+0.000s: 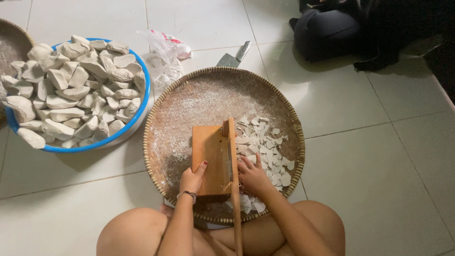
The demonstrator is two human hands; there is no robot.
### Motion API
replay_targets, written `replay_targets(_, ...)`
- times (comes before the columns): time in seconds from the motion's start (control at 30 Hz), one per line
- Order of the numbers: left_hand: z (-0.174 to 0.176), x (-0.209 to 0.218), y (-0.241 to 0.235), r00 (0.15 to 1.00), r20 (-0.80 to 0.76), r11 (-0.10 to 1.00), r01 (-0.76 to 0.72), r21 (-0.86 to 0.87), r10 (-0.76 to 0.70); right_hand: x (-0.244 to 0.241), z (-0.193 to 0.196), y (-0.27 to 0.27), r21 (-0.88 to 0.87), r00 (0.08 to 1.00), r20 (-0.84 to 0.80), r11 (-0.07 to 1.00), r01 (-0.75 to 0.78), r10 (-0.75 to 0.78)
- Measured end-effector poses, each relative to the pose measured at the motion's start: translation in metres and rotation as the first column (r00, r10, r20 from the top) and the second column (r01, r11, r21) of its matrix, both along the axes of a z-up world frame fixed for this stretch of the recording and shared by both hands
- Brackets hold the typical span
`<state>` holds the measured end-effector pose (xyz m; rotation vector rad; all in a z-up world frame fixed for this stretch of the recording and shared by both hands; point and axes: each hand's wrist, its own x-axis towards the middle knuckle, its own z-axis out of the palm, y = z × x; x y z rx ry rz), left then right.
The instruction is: The person sits on the floor and uses a wooden slicing tool to cut white cassava chunks into thin slices. They pick up chunks from a blue basin, press them against the blade, and collect the resulting slices in a woven tray.
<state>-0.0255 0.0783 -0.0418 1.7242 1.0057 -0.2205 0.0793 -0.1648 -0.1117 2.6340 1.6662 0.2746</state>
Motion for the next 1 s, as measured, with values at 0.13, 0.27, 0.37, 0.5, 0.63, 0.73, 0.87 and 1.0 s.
replay_targets(0.13, -0.005, -0.001, 0.005, 0.999, -0.029, 1.000, 0.021, -0.007, -0.021, 0.005, 0.009, 0.004, 0.065, 0.997, 0.056, 0.997, 0.051, -0.055)
replay_targets(0.27, -0.009, 0.000, 0.005, 1.000, -0.021, 1.000, 0.005, -0.009, -0.005, 0.022, 0.017, -0.003, 0.072, 0.976, -0.018, 0.973, 0.220, -0.219)
replay_targets(0.37, -0.014, -0.001, 0.006, 1.000, -0.008, 1.000, -0.017, -0.018, 0.017, 0.036, 0.003, -0.015, 0.075, 0.924, -0.084, 0.922, 0.380, -0.374)
replay_targets(0.5, 0.000, -0.002, 0.003, 1.000, -0.006, 0.998, -0.022, -0.050, 0.022, 0.032, 0.008, -0.031, 0.173, 0.859, 0.010, 0.847, 0.503, -0.512)
replay_targets(0.63, -0.011, -0.001, 0.004, 1.000, 0.000, 0.999, -0.023, -0.046, 0.023, -0.010, 0.034, -0.017, 0.101, 0.927, -0.120, 0.924, 0.368, -0.356)
replay_targets(0.73, -0.022, -0.002, 0.011, 0.999, 0.004, 0.999, -0.035, -0.036, 0.035, -0.022, 0.022, -0.005, 0.030, 0.990, -0.136, 0.999, 0.035, -0.030)
replay_targets(0.87, -0.009, -0.006, 0.008, 0.999, 0.011, 0.998, -0.045, -0.044, 0.046, -0.014, -0.022, -0.007, 0.081, 0.994, -0.066, 0.993, -0.085, 0.090)
replay_targets(1.0, 0.018, -0.007, -0.002, 0.999, -0.037, 0.999, -0.007, -0.032, 0.006, -0.012, -0.005, 0.001, 0.129, 0.996, 0.080, 0.990, -0.056, 0.046)
